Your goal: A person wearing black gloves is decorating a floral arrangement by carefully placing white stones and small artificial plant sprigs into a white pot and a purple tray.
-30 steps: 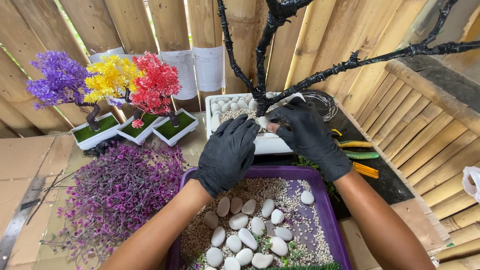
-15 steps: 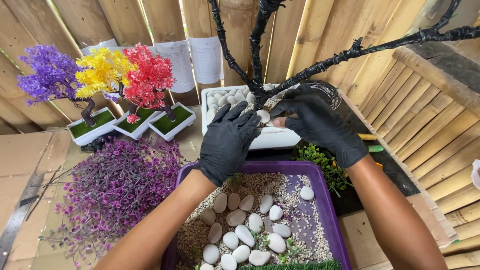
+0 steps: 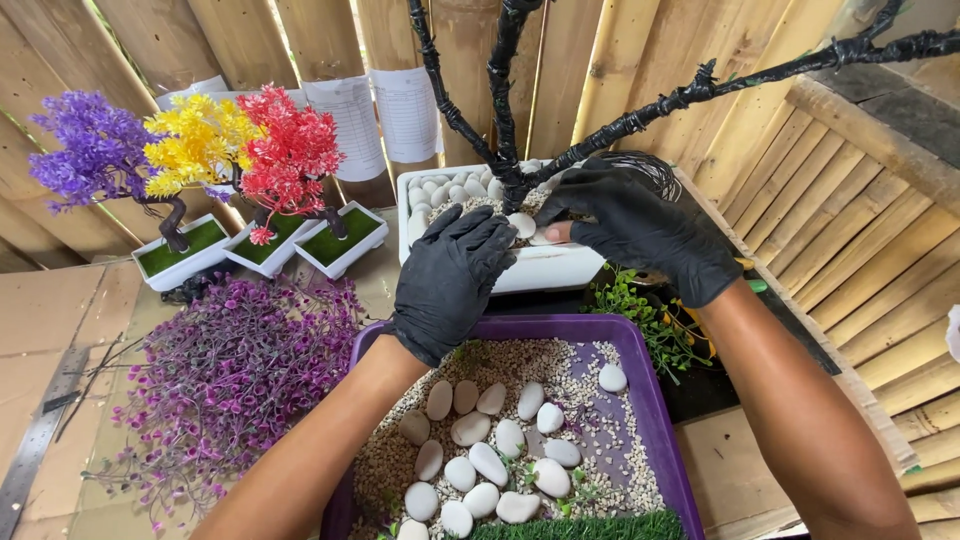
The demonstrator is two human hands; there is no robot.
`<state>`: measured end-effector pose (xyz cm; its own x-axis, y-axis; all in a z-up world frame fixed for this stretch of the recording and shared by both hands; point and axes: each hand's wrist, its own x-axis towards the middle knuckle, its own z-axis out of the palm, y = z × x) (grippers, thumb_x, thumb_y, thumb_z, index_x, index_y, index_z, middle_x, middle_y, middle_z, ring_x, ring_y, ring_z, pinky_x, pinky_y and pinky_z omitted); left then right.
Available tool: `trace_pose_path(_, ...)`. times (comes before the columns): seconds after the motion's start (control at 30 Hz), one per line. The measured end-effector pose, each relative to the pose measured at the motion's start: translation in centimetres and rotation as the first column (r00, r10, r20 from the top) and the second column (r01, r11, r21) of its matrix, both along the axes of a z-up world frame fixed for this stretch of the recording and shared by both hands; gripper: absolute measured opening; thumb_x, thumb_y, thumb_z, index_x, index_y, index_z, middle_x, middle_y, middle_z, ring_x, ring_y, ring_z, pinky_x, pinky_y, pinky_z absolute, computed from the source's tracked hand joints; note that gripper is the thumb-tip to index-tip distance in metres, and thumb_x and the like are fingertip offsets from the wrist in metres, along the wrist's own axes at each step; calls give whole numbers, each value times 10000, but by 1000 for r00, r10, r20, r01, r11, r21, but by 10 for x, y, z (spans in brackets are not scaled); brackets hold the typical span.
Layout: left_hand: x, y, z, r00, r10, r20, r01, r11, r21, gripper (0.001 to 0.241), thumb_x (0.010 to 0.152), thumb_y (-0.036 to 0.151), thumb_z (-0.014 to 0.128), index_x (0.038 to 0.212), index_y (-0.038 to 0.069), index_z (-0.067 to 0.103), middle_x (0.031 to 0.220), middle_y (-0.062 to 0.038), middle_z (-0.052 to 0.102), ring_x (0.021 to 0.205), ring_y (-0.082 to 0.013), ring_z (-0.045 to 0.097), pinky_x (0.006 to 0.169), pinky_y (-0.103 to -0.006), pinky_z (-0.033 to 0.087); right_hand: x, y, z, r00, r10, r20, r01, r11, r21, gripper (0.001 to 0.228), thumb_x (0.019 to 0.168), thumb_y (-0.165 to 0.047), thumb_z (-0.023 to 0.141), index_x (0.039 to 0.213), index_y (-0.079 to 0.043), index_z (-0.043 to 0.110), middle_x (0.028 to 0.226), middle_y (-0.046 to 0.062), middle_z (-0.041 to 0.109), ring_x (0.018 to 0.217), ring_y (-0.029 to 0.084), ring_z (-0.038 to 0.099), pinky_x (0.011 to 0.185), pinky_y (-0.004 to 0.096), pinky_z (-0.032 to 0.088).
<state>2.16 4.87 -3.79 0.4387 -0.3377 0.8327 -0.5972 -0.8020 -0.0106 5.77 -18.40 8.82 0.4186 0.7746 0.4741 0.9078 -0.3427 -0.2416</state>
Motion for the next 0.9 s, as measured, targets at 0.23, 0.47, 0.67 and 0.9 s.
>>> trace_pose_path(0.23,-13,-3,18,999,35,20,-36,998,45,499,1038,372,636,1505,231,530,1453,-44,627,1395,-304,546,1166,-518,433,-11,-18,8,988,-110,107,102,992,73,104,979,-207,758,1014,-109,763,930,130,722,995,386,683,899,477,535)
trace_pose_path(0.47,-2,1,2,997,-18,77,10,994,105,558,1028,317,669,1527,145,488,1460,-143,606,1379,-388,542,1161,-567,419,-11,5,-2,989,-114,92,105,989,104,130,947,-234,783,972,-110,750,874,135,719,938,394,672,830,461,555)
trace_pose_path(0.67,11,12,-16,996,-44,75,29,981,191,586,1051,282,612,1583,156,403,1531,-170,524,1420,-418,474,1175,-604,387,-7,9,-7,989,-130,72,120,986,119,158,937,-235,804,990,-100,741,879,167,711,939,430,654,811,513,559)
trace_pose_path(0.9,20,19,-28,998,-38,48,25,967,254,589,1075,334,557,1613,205,358,1592,-144,456,1472,-402,408,1194,-627,354,1,3,-8,997,-60,42,55,992,113,165,944,-245,799,949,-98,725,878,142,713,939,408,649,816,479,553)
